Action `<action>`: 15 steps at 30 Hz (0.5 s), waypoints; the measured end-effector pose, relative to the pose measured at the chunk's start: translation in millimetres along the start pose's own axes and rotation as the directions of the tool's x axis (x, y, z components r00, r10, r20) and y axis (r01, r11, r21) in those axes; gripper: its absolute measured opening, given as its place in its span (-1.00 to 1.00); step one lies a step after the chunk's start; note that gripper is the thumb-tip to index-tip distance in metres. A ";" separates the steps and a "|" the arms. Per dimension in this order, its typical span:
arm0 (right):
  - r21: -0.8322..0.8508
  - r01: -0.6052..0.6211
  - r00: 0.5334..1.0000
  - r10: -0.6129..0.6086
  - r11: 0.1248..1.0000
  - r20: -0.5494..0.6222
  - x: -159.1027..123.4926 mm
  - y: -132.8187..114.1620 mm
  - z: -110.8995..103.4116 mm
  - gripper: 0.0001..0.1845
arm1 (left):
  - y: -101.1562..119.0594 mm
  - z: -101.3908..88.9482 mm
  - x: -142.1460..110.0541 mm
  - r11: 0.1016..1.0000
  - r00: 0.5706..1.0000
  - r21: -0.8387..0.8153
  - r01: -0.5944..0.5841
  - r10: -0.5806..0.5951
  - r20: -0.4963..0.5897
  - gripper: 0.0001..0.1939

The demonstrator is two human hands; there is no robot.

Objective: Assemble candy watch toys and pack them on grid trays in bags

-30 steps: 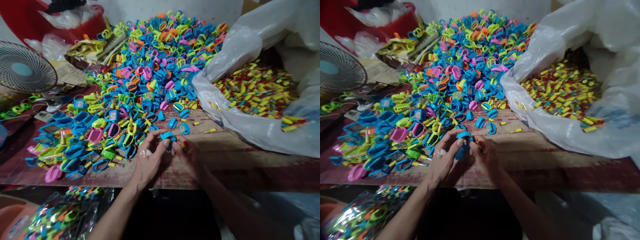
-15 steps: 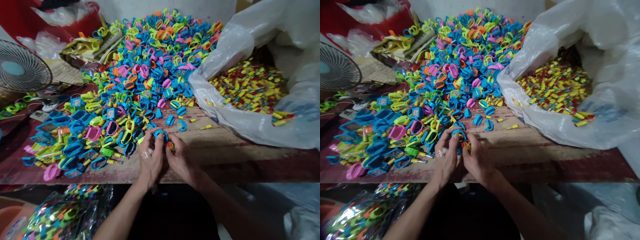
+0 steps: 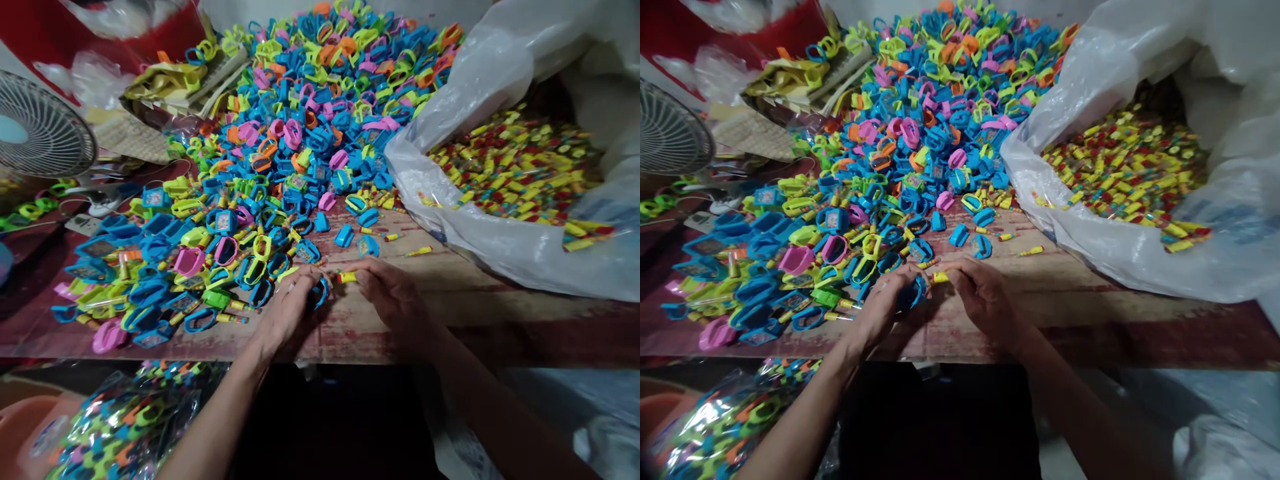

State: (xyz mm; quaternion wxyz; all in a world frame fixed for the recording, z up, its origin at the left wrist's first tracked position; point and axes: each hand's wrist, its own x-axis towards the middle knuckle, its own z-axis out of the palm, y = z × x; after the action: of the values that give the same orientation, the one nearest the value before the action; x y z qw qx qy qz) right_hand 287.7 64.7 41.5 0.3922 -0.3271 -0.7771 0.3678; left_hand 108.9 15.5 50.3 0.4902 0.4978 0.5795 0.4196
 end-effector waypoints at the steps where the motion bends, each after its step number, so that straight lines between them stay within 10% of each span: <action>1: 0.009 0.005 1.000 -0.005 1.000 0.010 -1.1 1.2 0.3 -0.77 | 0.2 0.4 0.3 1.000 1.000 0.003 -0.004 0.004 0.017 -0.70; 15: 0.039 0.042 0.999 -0.042 0.998 0.013 -6.2 9.6 4.4 -0.86 | -10.0 12.4 -2.3 0.991 0.992 -0.064 0.113 -0.109 0.067 -0.69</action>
State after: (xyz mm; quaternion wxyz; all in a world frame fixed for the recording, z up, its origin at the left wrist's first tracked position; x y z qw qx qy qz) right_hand 289.1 63.3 29.4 0.4006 -0.3006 -0.7794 0.3765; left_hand 119.6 11.7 38.8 0.5477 0.4609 0.5758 0.3950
